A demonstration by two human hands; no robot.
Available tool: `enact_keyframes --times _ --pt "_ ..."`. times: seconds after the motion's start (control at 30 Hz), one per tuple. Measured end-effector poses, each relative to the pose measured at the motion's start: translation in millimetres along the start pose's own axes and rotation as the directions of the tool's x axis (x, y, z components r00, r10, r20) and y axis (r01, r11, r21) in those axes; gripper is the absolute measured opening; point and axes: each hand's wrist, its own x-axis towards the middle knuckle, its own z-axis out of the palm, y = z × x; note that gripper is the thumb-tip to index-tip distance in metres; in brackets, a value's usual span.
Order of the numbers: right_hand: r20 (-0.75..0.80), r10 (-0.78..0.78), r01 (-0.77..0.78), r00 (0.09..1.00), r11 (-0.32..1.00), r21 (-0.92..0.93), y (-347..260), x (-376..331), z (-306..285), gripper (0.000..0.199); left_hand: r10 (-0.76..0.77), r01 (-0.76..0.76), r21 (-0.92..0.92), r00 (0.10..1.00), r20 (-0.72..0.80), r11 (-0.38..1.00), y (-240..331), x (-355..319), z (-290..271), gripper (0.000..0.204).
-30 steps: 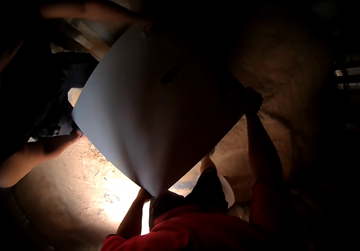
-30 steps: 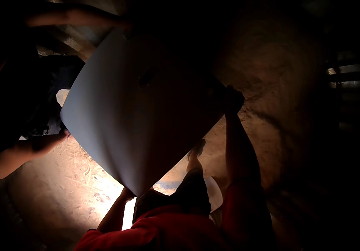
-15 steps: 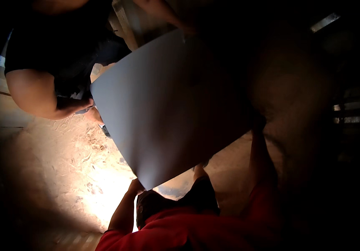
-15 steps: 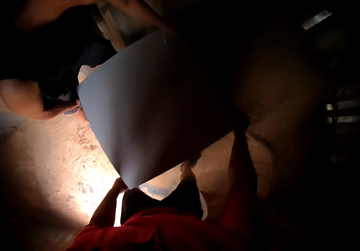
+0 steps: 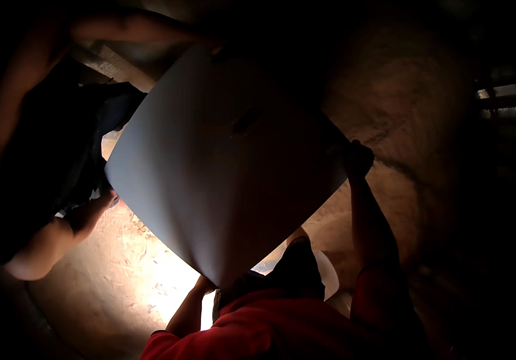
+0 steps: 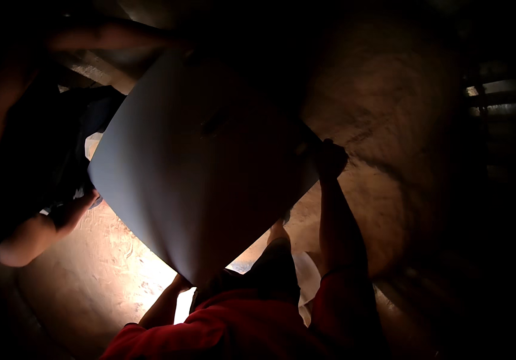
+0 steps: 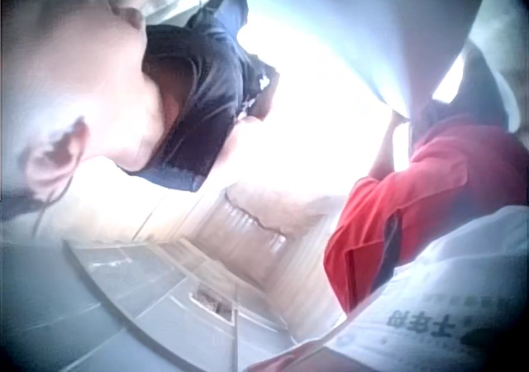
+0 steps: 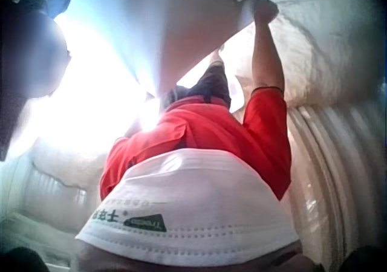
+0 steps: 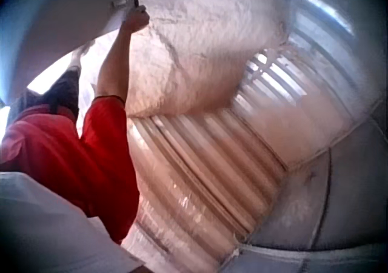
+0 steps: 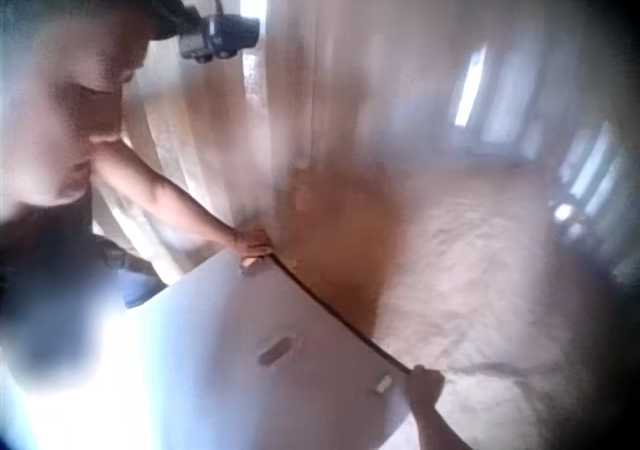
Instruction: The person moves a large metal bin filled with sand from one location to another inside a storage container, with assistance from another person.
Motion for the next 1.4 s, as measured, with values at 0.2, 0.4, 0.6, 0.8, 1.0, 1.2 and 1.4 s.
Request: enact_keyframes --times 0.2,0.4,0.6,0.8,1.0,1.2,1.4 --pt "-0.092 -0.032 0.013 0.995 0.980 -0.199 4.4 4.0 4.5 0.018 0.129 -0.169 0.263 0.978 0.162 0.950 -53.1 33.0 -19.8 0.061" --pt "0.130 0.042 -0.010 0.991 0.972 -0.236 7.3 5.0 10.5 0.012 0.060 -0.068 0.049 0.988 0.144 0.997 -63.2 29.4 -31.1 0.063" --pt "0.187 0.035 0.006 0.982 0.977 -0.212 23.5 9.0 16.3 0.011 -0.082 0.037 -0.137 0.938 -0.338 0.990 -49.8 19.2 -73.5 0.049" --pt "0.130 -0.015 0.052 0.991 0.957 -0.285 66.6 27.7 56.8 0.012 0.128 -0.578 -0.534 0.744 -0.656 0.617 23.4 47.8 -75.1 0.046" --pt "-0.023 -0.094 0.091 0.995 0.991 -0.102 145.3 75.9 110.0 0.014 0.377 -0.656 -0.689 0.749 -0.545 0.308 109.8 39.9 8.7 0.046" --pt "-0.038 -0.164 0.167 0.986 0.982 0.092 184.3 149.1 138.5 0.005 0.109 -0.724 -0.591 0.660 -0.743 0.355 198.4 15.8 62.1 0.048" --pt "0.137 0.012 -0.039 0.990 0.979 0.198 188.6 162.8 158.4 0.009 0.274 -0.771 -0.545 0.631 -0.726 0.330 255.3 6.4 138.3 0.050"
